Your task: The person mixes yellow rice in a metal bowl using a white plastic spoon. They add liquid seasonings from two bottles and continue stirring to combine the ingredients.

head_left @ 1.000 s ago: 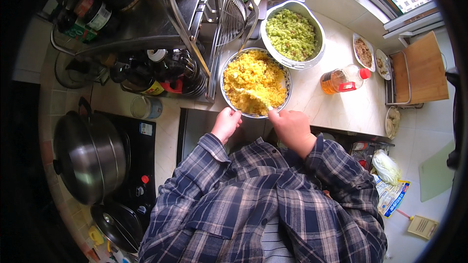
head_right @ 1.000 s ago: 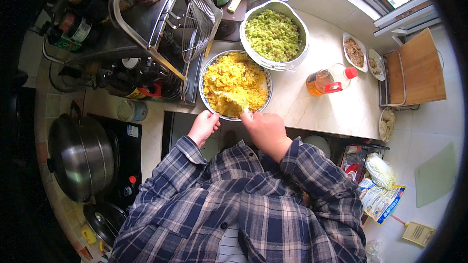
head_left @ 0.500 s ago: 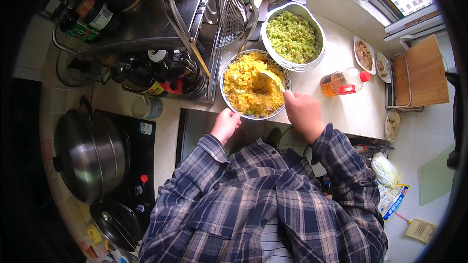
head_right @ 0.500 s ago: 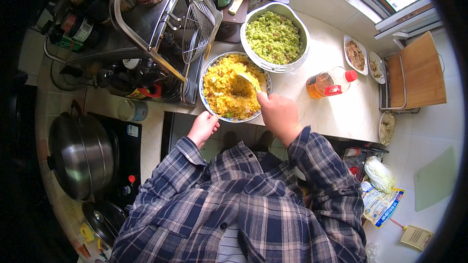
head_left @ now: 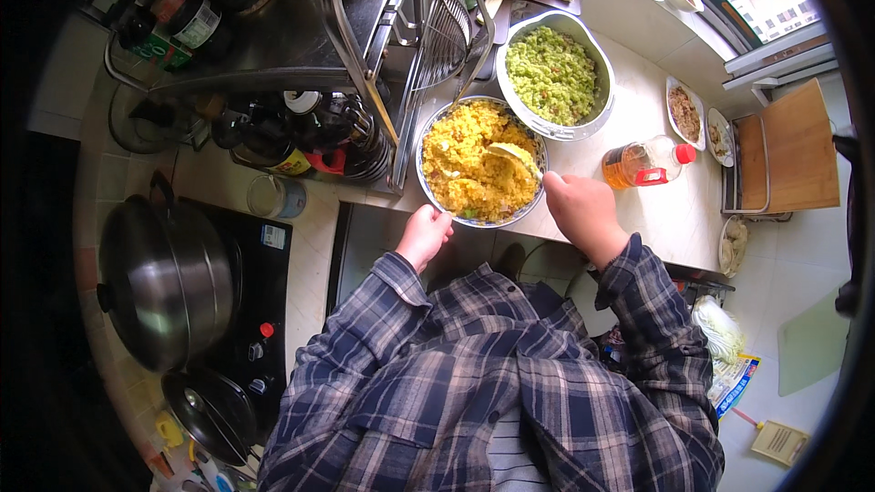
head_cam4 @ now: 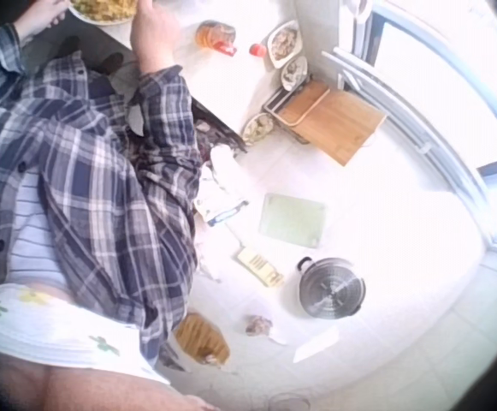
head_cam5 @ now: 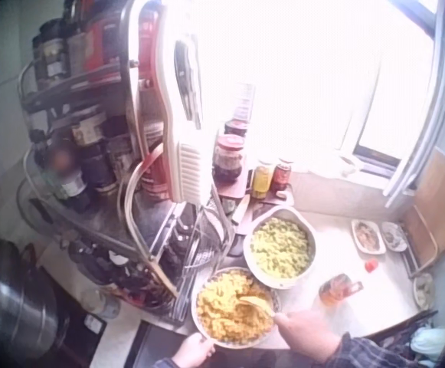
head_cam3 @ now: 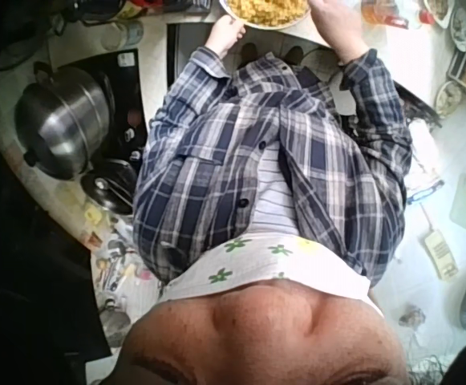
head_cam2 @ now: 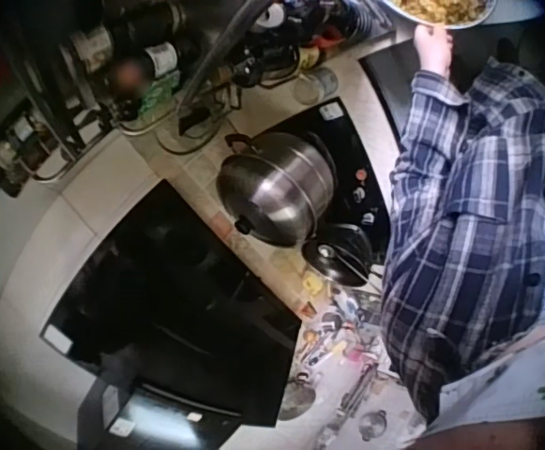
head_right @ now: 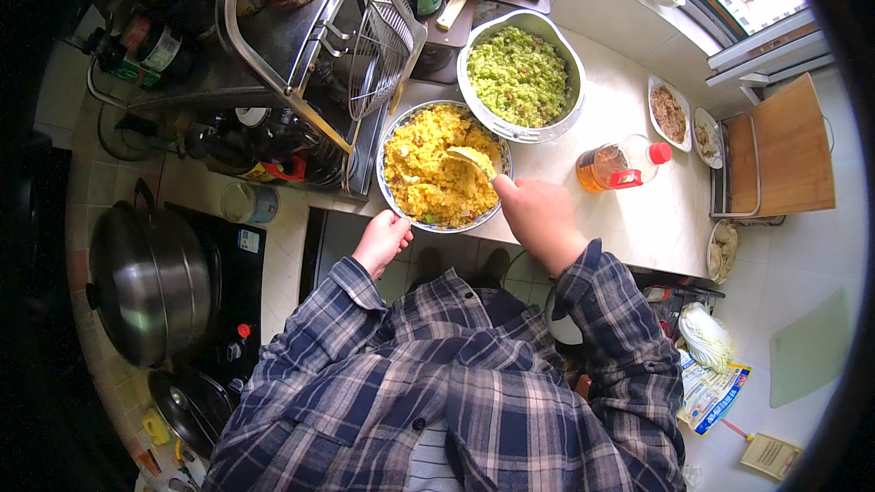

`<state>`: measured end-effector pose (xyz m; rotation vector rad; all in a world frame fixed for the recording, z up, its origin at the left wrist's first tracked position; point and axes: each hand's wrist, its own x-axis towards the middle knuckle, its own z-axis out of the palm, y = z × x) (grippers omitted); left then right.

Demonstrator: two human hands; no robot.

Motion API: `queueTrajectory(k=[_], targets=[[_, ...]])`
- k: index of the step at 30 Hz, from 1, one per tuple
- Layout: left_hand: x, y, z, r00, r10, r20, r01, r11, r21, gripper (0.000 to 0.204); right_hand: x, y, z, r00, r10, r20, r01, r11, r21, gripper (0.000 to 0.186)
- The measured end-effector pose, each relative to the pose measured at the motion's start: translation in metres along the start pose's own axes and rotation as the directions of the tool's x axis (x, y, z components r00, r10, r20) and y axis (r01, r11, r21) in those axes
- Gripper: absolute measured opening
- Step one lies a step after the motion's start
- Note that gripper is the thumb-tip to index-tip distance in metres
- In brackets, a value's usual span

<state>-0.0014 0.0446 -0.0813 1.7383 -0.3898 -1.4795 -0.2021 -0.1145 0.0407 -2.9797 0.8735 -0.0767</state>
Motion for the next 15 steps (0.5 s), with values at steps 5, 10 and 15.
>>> queueTrajectory(k=[5, 10, 15], targets=[[-0.003, 0.003, -0.001, 1.000, -0.010, 0.011, 0.010, 1.000, 0.013, 0.016, 0.035, 0.000, 0.004, 0.973, -0.112, -0.200, 0.097, 0.992, -0.084, 0.010], [-0.003, 0.005, 0.000, 1.000, -0.015, 0.006, 0.015, 1.000, 0.020, 0.016, 0.056, 0.007, 0.034, 0.986, -0.123, -0.112, 0.108, 0.986, -0.129, 0.008], [-0.001, 0.002, 0.001, 1.000, 0.002, 0.004, -0.002, 1.000, 0.001, 0.017, 0.014, 0.000, 0.032, 1.000, -0.007, 0.022, 0.008, 1.000, -0.022, 0.009]])
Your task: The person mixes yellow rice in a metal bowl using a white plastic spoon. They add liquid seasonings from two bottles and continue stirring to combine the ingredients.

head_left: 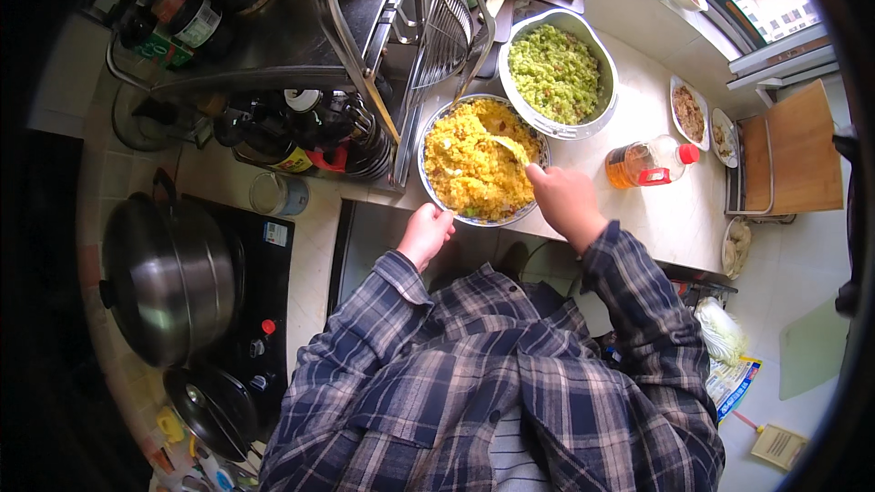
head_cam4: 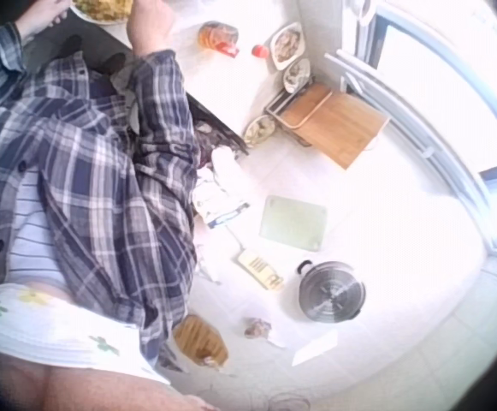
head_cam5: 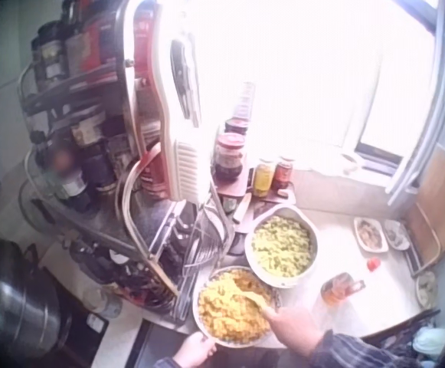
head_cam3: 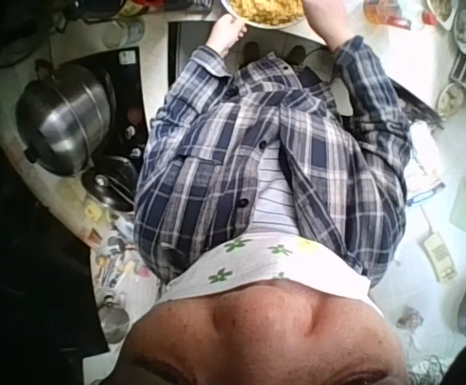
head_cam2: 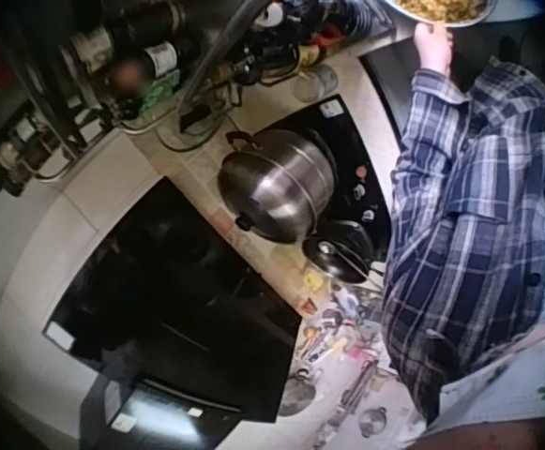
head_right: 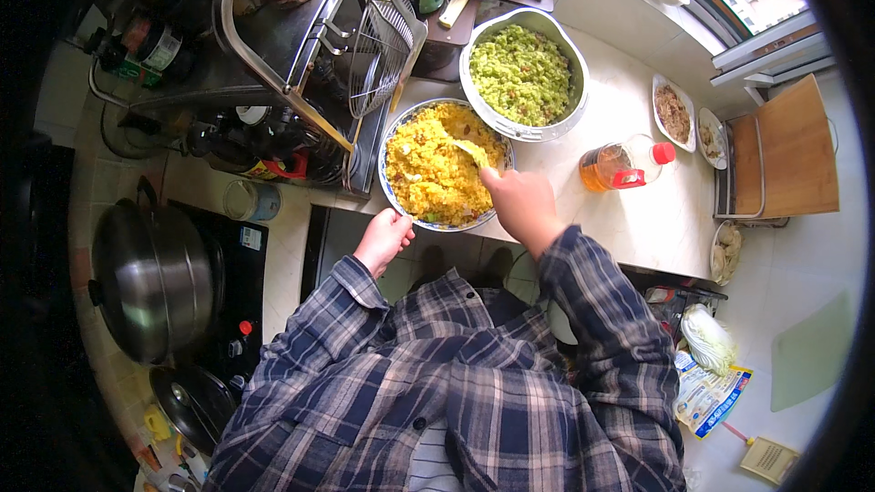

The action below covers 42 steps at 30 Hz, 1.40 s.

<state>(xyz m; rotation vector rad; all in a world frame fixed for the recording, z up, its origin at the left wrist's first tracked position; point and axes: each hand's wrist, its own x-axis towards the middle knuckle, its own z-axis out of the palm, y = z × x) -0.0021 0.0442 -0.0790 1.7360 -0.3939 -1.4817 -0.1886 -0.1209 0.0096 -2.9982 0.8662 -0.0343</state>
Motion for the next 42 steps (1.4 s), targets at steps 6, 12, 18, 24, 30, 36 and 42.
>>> queueTrajectory(k=[6, 12, 18, 24, 30, 36, 42], targets=[[0.000, 0.001, -0.001, 1.000, -0.009, 0.007, 0.009, 1.000, 0.020, 0.018, 0.003, 0.010, -0.013, 0.993, -0.013, -0.119, 0.012, 1.000, -0.011, 0.014], [-0.002, 0.002, -0.002, 1.000, -0.011, 0.007, 0.011, 1.000, 0.008, 0.018, 0.007, 0.023, 0.003, 0.999, 0.047, 0.000, -0.047, 0.994, -0.095, 0.014], [-0.002, 0.002, 0.000, 1.000, -0.015, 0.003, 0.015, 1.000, -0.014, 0.017, -0.018, -0.013, 0.014, 0.925, 0.379, 0.035, -0.371, 0.877, 0.304, 0.003], [-0.001, 0.003, -0.001, 1.000, -0.022, 0.010, 0.022, 1.000, 0.014, 0.018, -0.011, -0.027, -0.014, 0.929, 0.371, 0.002, -0.351, 0.877, 0.328, 0.006], [-0.002, 0.002, -0.001, 1.000, -0.015, 0.012, 0.015, 1.000, 0.005, 0.019, -0.017, -0.013, -0.032, 0.946, 0.322, 0.038, -0.324, 0.943, 0.075, 0.006], [-0.001, 0.001, -0.001, 1.000, -0.012, 0.010, 0.012, 1.000, -0.009, 0.018, -0.019, -0.024, -0.022, 0.902, 0.323, 0.286, -0.336, 0.942, -0.005, 0.013], [-0.002, 0.002, 0.000, 1.000, -0.022, 0.008, 0.022, 1.000, -0.018, 0.018, -0.021, -0.021, -0.009, 0.868, 0.394, 0.301, -0.458, 0.870, 0.181, 0.013]])
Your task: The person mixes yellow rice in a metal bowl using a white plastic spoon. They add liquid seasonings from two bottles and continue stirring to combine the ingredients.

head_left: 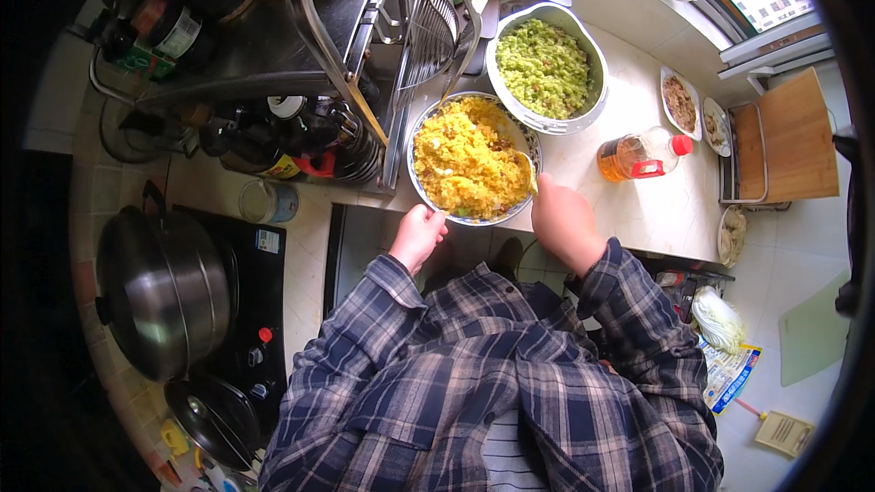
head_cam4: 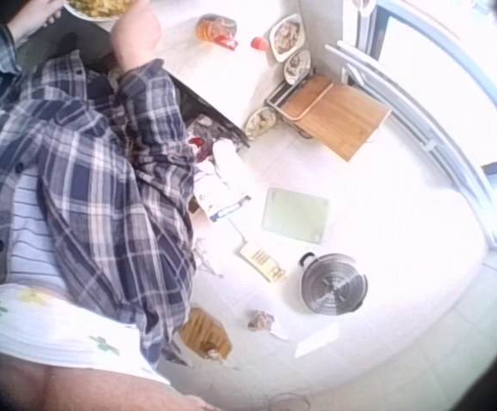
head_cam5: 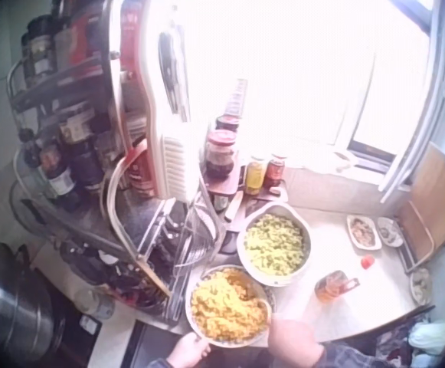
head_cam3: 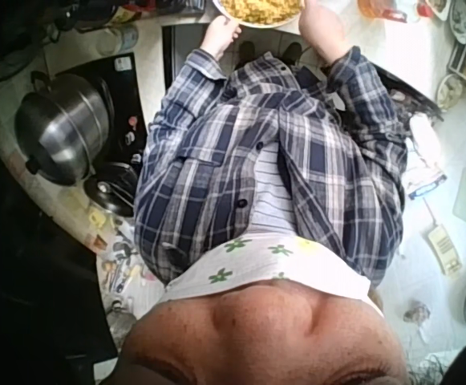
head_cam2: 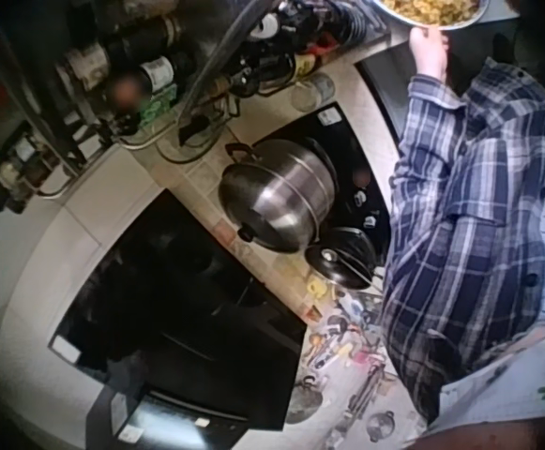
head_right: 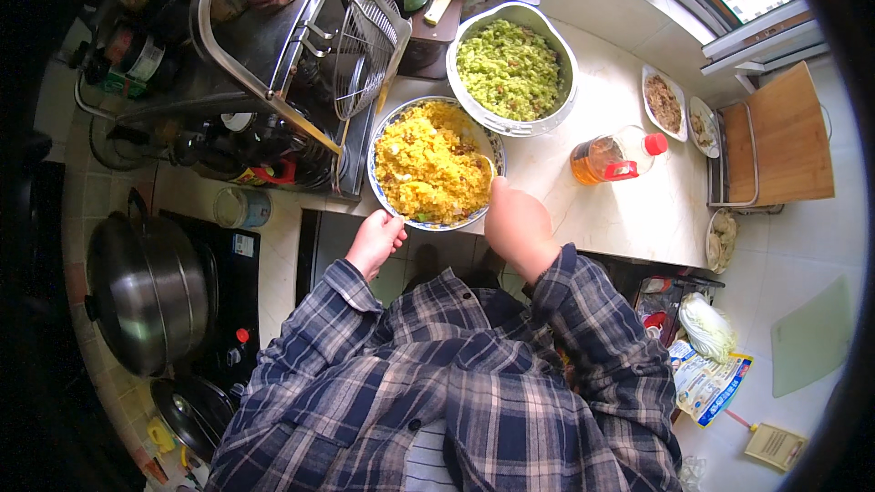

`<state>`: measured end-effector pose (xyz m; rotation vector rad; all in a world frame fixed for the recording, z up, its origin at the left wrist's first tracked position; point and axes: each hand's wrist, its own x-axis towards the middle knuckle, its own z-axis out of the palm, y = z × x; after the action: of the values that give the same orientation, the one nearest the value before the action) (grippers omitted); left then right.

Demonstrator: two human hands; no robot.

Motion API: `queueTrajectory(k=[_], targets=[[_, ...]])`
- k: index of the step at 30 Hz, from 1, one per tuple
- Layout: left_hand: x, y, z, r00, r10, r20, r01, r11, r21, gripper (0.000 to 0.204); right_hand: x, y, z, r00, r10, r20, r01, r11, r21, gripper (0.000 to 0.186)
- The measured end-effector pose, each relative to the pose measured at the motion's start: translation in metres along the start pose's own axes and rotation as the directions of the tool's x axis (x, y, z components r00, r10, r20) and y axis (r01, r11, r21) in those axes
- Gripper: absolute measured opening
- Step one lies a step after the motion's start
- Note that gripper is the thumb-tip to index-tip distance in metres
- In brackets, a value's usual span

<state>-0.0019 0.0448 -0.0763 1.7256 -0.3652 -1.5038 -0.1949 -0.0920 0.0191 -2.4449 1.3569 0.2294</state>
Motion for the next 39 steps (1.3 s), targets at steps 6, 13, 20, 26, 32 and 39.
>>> queueTrajectory(k=[6, 13, 20, 26, 32, 39], targets=[[-0.001, -0.001, 0.000, 1.000, 0.019, 0.002, -0.019, 1.000, -0.017, 0.017, 0.008, 0.014, 0.017, 0.989, 0.148, -0.033, -0.120, 0.898, 0.424, 0.018], [0.001, 0.000, -0.001, 0.999, 0.034, 0.010, -0.034, 0.999, 0.009, 0.016, 0.018, 0.005, 0.021, 0.913, 0.291, 0.287, -0.404, 0.535, 0.742, 0.012], [0.001, 0.000, 0.000, 0.999, 0.044, -0.015, -0.044, 0.999, -0.002, 0.017, 0.025, 0.009, 0.009, 0.953, 0.276, 0.125, -0.288, 0.693, 0.661, 0.017], [0.000, 0.001, -0.001, 1.000, 0.026, 0.003, -0.026, 0.999, 0.034, 0.017, 0.014, -0.004, -0.021, 0.986, 0.023, -0.167, 0.050, 0.906, 0.420, 0.015], [-0.001, 0.002, -0.001, 1.000, 0.026, 0.003, -0.026, 0.999, 0.018, 0.017, 0.010, -0.021, -0.028, 0.928, -0.292, -0.229, 0.310, 0.950, 0.046, 0.017], [-0.001, 0.003, 0.000, 1.000, -0.005, 0.001, 0.005, 1.000, 0.013, 0.016, 0.010, -0.014, 0.004, 0.860, -0.461, -0.220, 0.459, 0.886, -0.063, 0.016]])
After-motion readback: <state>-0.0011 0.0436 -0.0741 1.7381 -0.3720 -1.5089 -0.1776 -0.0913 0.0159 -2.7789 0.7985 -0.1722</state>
